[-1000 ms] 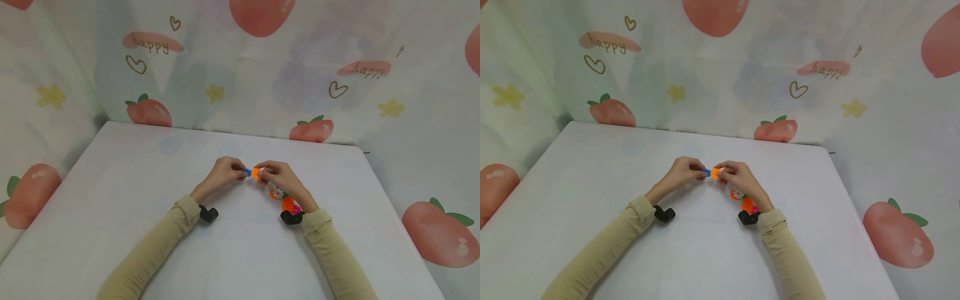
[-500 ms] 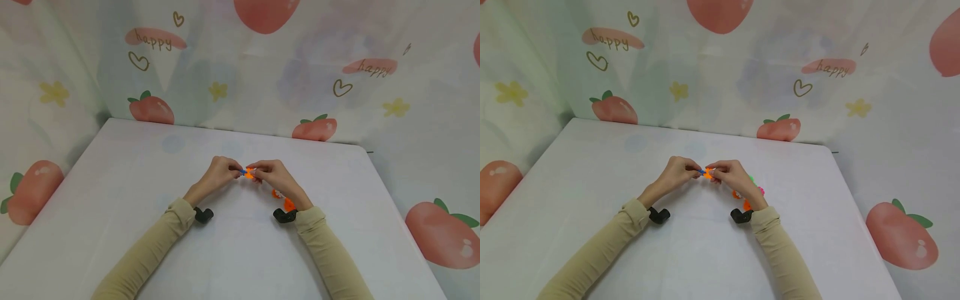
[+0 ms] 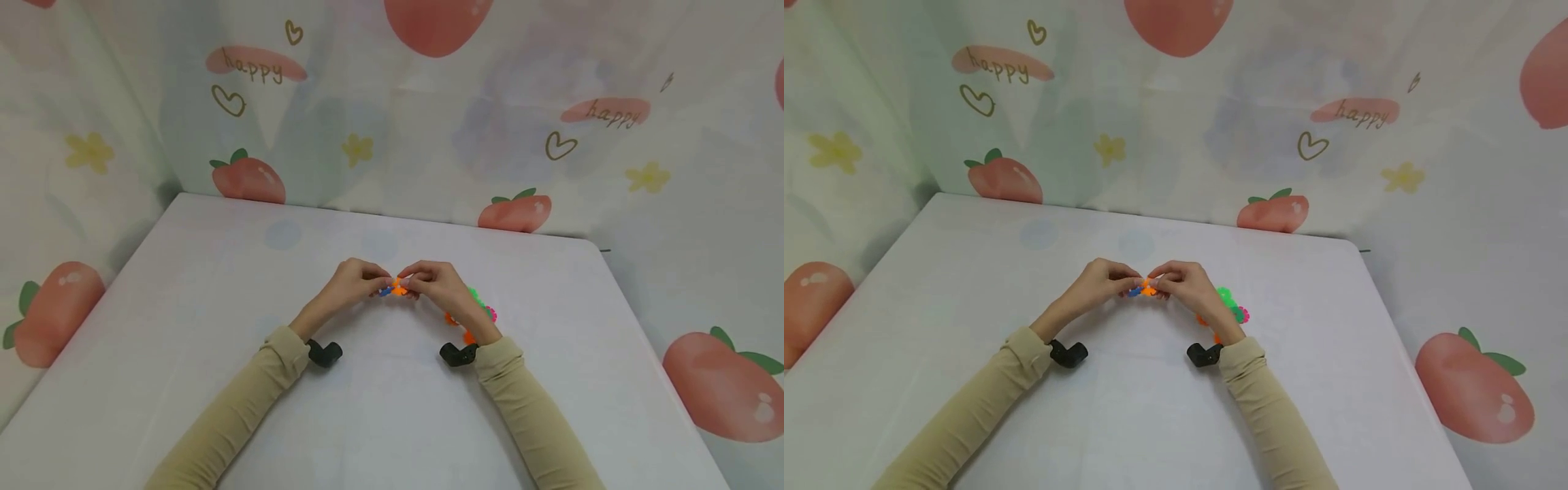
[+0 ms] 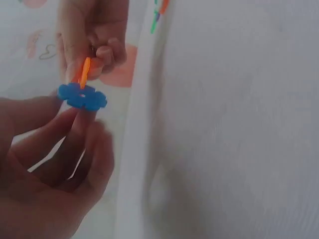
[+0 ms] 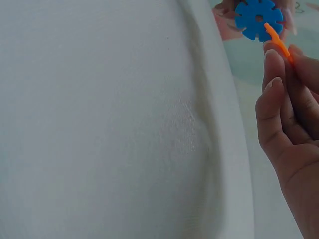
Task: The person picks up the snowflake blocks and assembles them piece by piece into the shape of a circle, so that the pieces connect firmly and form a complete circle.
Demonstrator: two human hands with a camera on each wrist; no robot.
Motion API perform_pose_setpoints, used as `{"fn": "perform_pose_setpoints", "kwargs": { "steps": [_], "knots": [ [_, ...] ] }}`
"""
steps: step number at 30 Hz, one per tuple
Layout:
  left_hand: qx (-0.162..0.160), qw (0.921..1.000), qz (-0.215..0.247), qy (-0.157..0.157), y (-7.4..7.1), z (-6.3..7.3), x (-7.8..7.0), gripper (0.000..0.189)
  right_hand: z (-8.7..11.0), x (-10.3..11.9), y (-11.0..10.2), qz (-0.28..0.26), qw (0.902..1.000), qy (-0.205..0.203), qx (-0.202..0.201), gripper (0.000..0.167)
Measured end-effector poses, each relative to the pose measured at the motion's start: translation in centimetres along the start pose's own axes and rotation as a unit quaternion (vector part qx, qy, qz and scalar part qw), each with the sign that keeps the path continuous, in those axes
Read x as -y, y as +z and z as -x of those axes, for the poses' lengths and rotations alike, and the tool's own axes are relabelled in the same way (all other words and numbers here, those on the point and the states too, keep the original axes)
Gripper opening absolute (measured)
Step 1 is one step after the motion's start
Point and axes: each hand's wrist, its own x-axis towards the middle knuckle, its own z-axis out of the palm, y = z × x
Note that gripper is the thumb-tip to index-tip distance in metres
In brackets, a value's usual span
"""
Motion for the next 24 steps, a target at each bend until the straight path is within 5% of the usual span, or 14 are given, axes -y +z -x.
{"fn": "perform_pose_setpoints", "kwargs": {
  "steps": [4,10,20,24],
  "knots": [
    [0.039,0.9965,0.063,-0.039,-0.2,-0.1,0.5,0.025,-0.2,0.0,0.5,-0.006,0.9999,0.004,0.008,0.020],
    [0.078,0.9806,0.157,-0.087,-0.1,-0.3,1.0,0.028,-0.4,-0.3,1.2,-0.029,0.9994,0.013,0.011,0.016],
    [0.074,0.9707,0.200,-0.110,-0.5,0.0,1.2,0.028,0.8,-0.5,-0.9,0.019,0.9997,-0.005,0.018,0.023],
    [0.077,0.9636,0.224,-0.123,-1.0,0.1,1.3,0.026,1.9,-0.5,-2.4,0.083,0.9965,0.006,0.013,0.021]
  ]
}}
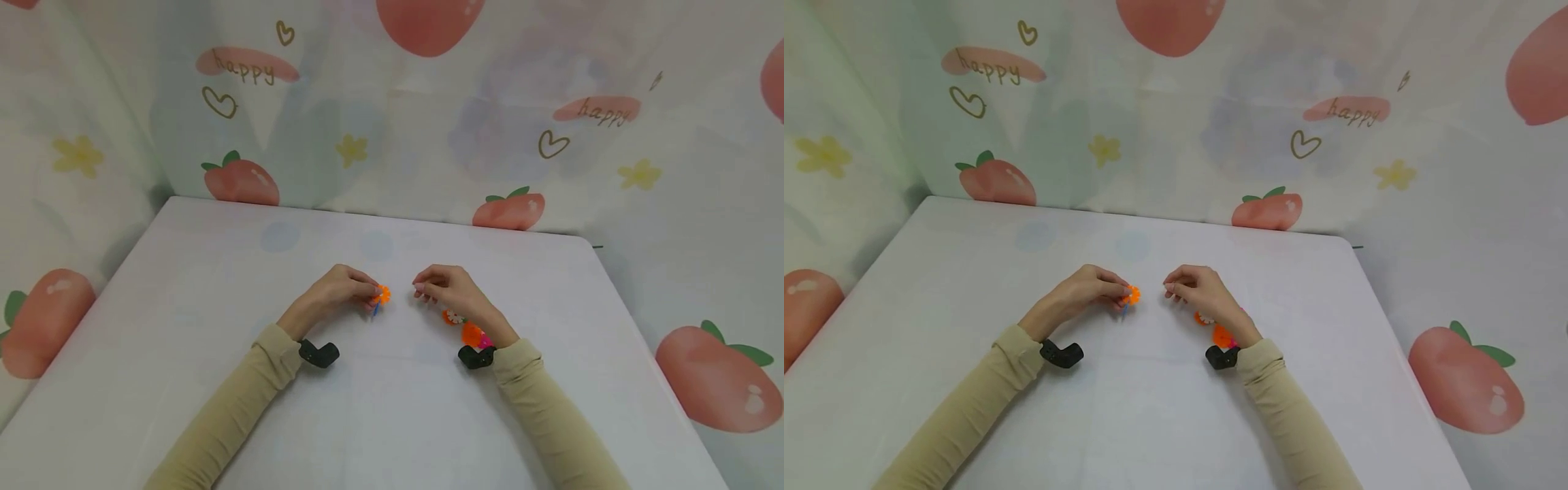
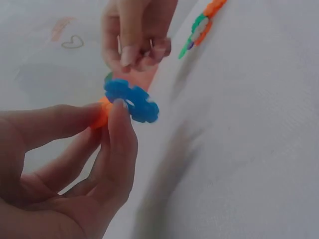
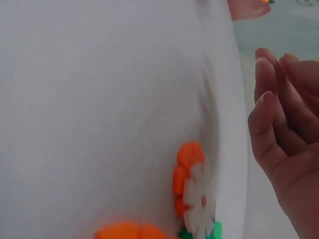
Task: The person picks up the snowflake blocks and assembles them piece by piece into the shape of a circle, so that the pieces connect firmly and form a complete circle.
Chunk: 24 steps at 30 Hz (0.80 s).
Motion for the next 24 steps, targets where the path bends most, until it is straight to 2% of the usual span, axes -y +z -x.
{"fn": "perform_pose_setpoints", "kwargs": {
  "steps": [4,7,12,17,24],
  "knots": [
    [0.006,0.9999,0.010,0.000,-0.3,0.2,-0.1,0.028,1.2,-0.6,-1.2,0.094,0.9955,0.003,-0.016,0.016],
    [0.006,1.0000,0.007,-0.001,-0.4,0.3,-0.2,0.029,2.1,-1.1,-1.8,0.137,0.9904,0.005,-0.019,0.015],
    [-0.001,1.0000,0.002,-0.009,-0.3,0.4,-0.4,0.029,3.7,-2.0,-2.8,0.158,0.9873,0.007,-0.012,0.014],
    [0.000,0.9999,0.006,-0.010,-0.2,0.5,-0.5,0.030,4.9,-2.5,-3.5,0.170,0.9849,0.031,-0.015,0.019],
    [0.003,0.9999,0.006,-0.013,0.0,0.5,-0.6,0.031,5.3,-3.2,-3.7,0.198,0.9795,0.033,-0.007,0.029]
  ]
}}
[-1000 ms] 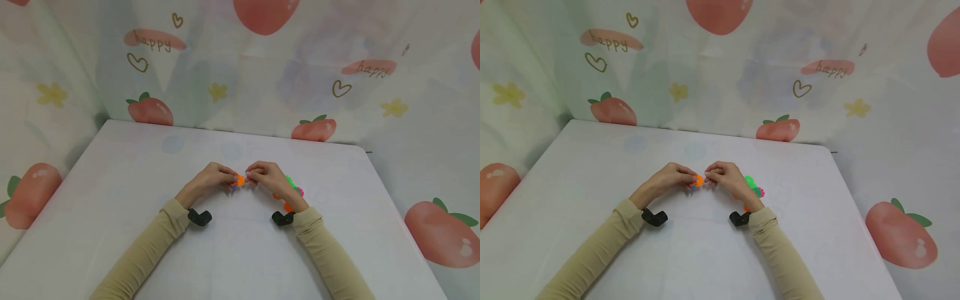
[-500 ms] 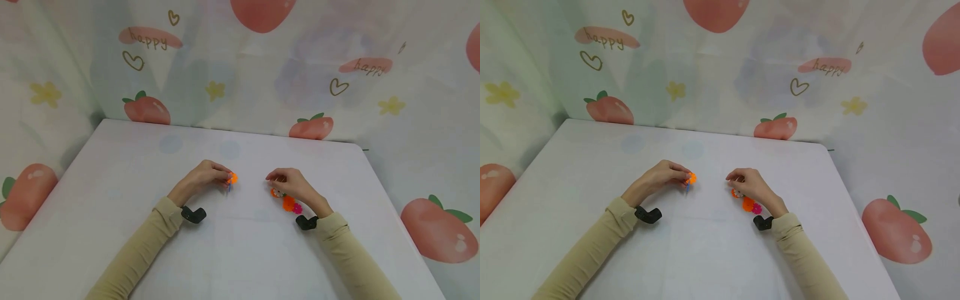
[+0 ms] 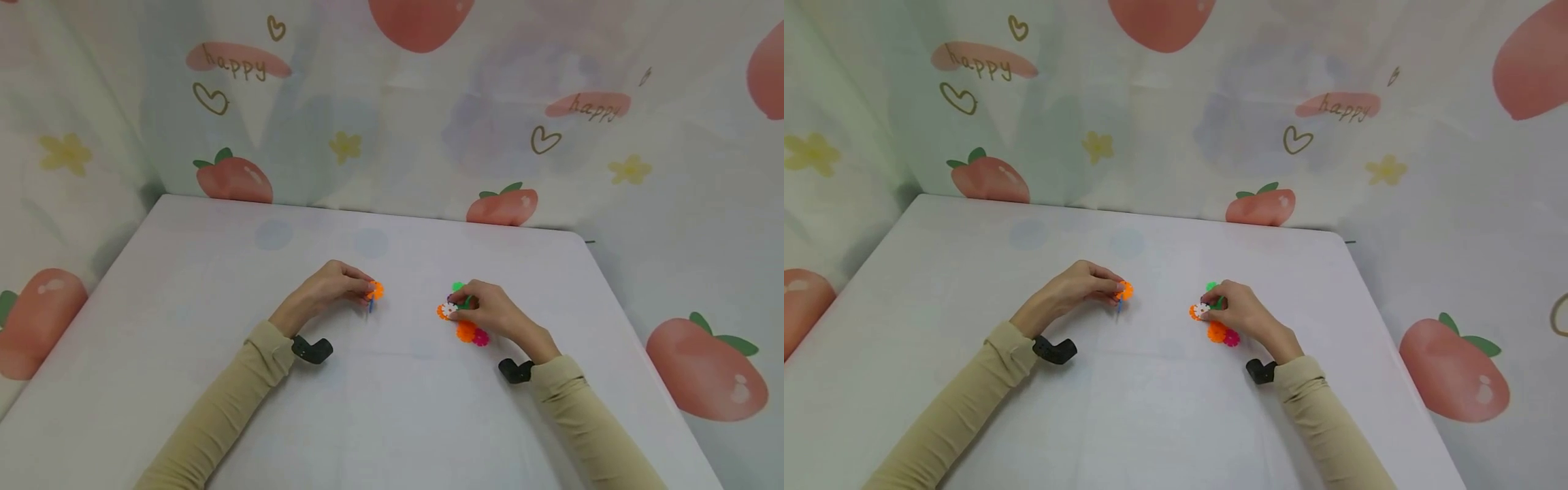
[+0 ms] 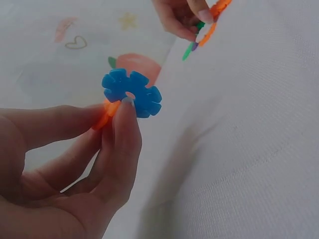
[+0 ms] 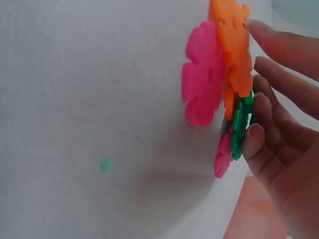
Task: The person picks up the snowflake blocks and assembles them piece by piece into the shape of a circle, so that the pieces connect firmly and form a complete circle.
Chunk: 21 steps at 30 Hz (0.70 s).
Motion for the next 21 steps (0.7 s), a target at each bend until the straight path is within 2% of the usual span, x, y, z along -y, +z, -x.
{"fn": "perform_pose_setpoints", "kwargs": {
  "steps": [8,15,21],
  "knots": [
    [0.003,1.0000,0.001,0.004,-0.2,0.0,0.1,0.031,-0.3,0.3,0.2,-0.009,0.9999,0.011,-0.003,0.027],
    [-0.002,1.0000,-0.004,0.001,-0.3,0.0,0.1,0.031,-0.7,0.8,1.1,-0.060,0.9975,-0.018,-0.033,0.018],
    [0.001,1.0000,0.004,0.007,-0.1,-0.2,0.2,0.030,-1.5,1.5,1.7,-0.101,0.9929,-0.028,-0.057,0.017]
  ]
}}
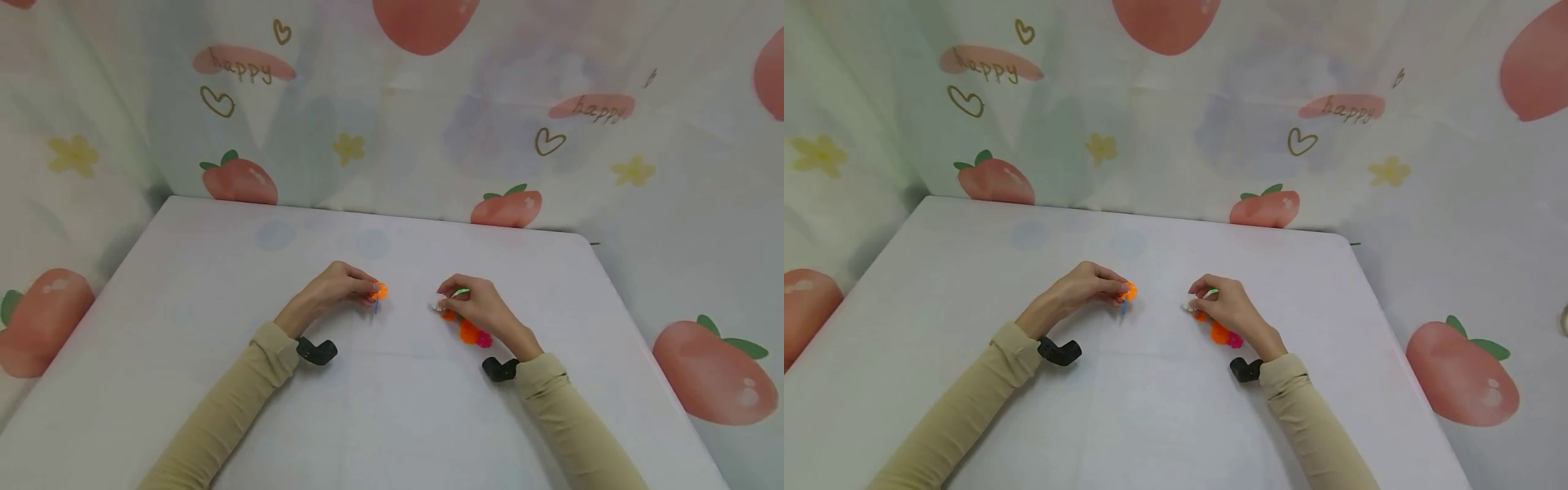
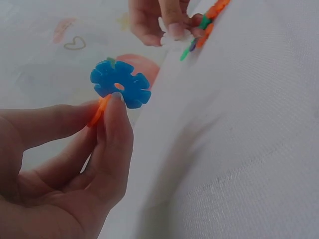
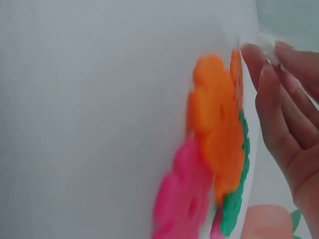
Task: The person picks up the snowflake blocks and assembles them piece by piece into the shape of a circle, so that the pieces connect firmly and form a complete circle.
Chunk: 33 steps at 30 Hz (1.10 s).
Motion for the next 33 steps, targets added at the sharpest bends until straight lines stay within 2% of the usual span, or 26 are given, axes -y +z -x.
{"fn": "perform_pose_setpoints", "kwargs": {
  "steps": [6,10,17,28,33],
  "knots": [
    [-0.007,1.0000,-0.001,-0.006,0.3,-0.1,-0.1,0.030,-1.0,1.2,1.1,-0.054,0.9984,-0.017,0.001,0.019],
    [-0.010,0.9999,-0.001,-0.012,0.2,0.0,-0.1,0.029,-1.6,2.3,1.8,-0.064,0.9977,-0.020,0.007,0.022],
    [-0.008,0.9999,-0.002,-0.011,0.2,-0.1,0.0,0.029,-2.5,3.6,2.8,-0.105,0.9941,-0.024,0.017,0.014],
    [0.004,0.9994,-0.034,0.009,0.2,0.0,0.0,0.027,-3.5,4.6,4.1,-0.139,0.9886,-0.057,0.005,0.010],
    [-0.002,0.9987,-0.050,0.005,0.3,0.2,-0.2,0.027,-3.7,4.8,4.5,-0.135,0.9879,-0.076,0.003,0.009]
  ]
}}
